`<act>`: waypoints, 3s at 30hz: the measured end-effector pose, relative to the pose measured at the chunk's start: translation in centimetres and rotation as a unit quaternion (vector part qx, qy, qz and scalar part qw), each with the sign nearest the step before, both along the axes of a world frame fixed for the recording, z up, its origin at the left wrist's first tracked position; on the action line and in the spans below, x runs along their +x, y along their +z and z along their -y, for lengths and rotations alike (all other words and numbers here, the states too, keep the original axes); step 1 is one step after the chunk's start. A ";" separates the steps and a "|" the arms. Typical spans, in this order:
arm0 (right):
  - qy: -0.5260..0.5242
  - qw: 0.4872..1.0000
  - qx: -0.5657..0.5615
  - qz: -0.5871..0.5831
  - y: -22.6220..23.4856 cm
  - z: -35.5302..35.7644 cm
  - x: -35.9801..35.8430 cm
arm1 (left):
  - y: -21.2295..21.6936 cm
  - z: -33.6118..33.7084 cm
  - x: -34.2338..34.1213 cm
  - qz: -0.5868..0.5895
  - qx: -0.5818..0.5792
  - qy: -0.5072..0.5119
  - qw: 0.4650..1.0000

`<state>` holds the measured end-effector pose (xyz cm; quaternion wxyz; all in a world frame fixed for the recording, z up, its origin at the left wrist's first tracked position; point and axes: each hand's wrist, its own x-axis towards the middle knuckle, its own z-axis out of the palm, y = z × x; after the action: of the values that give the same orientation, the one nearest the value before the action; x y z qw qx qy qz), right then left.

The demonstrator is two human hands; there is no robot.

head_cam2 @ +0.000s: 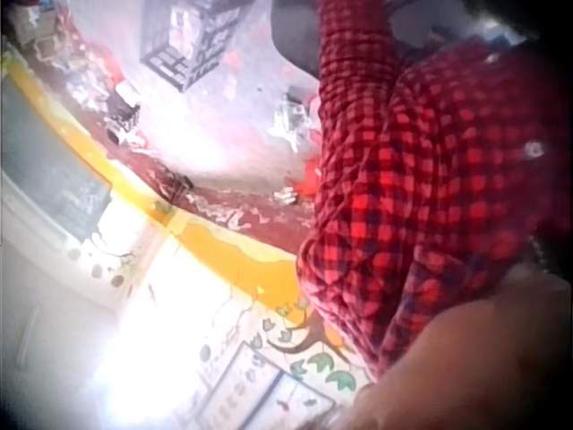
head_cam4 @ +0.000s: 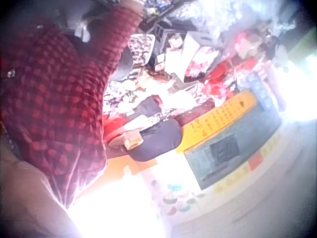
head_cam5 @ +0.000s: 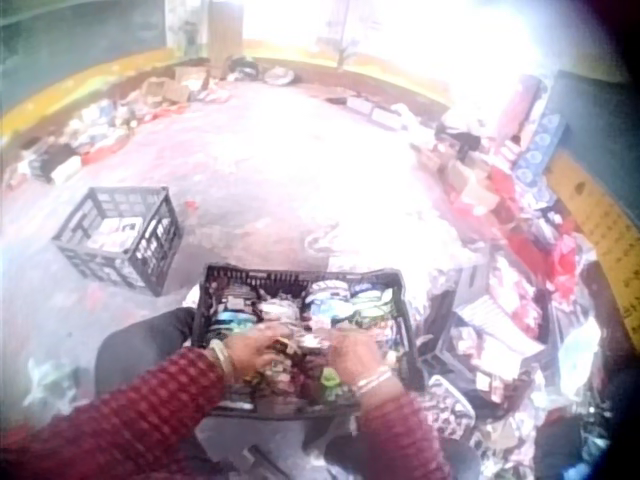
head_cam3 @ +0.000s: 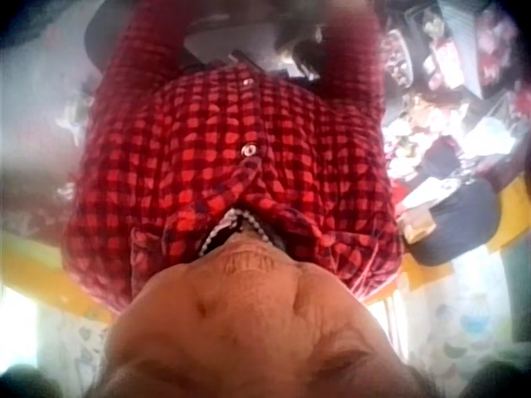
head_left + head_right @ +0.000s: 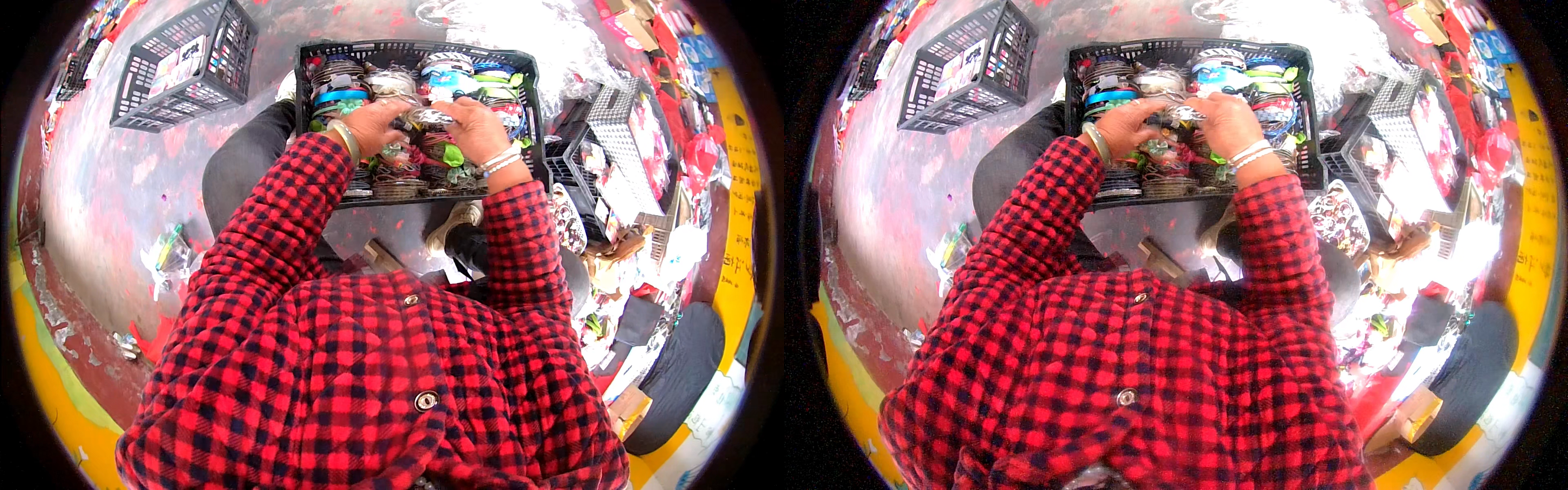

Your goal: The person sits on the floor and organizes a black crate filled with various hair accessories. They pick up, sort, and arrange multiple bundles of hair ties, headbands, and clips within the crate.

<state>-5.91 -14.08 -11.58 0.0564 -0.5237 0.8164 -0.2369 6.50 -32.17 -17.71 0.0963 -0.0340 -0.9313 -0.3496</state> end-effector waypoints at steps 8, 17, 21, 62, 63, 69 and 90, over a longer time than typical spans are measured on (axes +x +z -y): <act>0.035 0.993 -0.017 0.114 -1.1 -0.1 0.3 | 2.5 -0.7 0.3 0.055 0.102 0.021 0.993; -0.041 0.934 0.082 0.346 -8.3 -3.3 -2.8 | -2.8 0.6 -0.1 0.203 0.205 0.050 0.956; -0.057 0.859 0.088 0.500 -10.4 -3.5 -2.4 | -6.1 1.1 1.2 0.257 0.320 0.083 0.908; -0.056 0.964 0.159 0.204 -14.0 0.1 -2.4 | -10.9 1.1 0.1 0.358 -0.087 0.112 0.923; -0.061 0.965 0.161 0.198 -13.7 0.2 -2.3 | -11.3 1.3 0.1 0.354 -0.091 0.104 0.925; -0.076 0.963 0.163 0.200 -11.3 1.2 -1.3 | -11.0 1.3 0.5 0.344 -0.103 0.126 0.925; -0.040 0.972 0.174 0.151 -17.2 -0.7 -0.2 | -11.5 -0.1 1.1 0.397 -0.131 0.116 0.901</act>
<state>-6.15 -13.41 -28.73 0.2597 -0.4313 0.8472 -0.1694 7.59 -32.11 -29.18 -0.2473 0.2037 -0.9269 -0.1953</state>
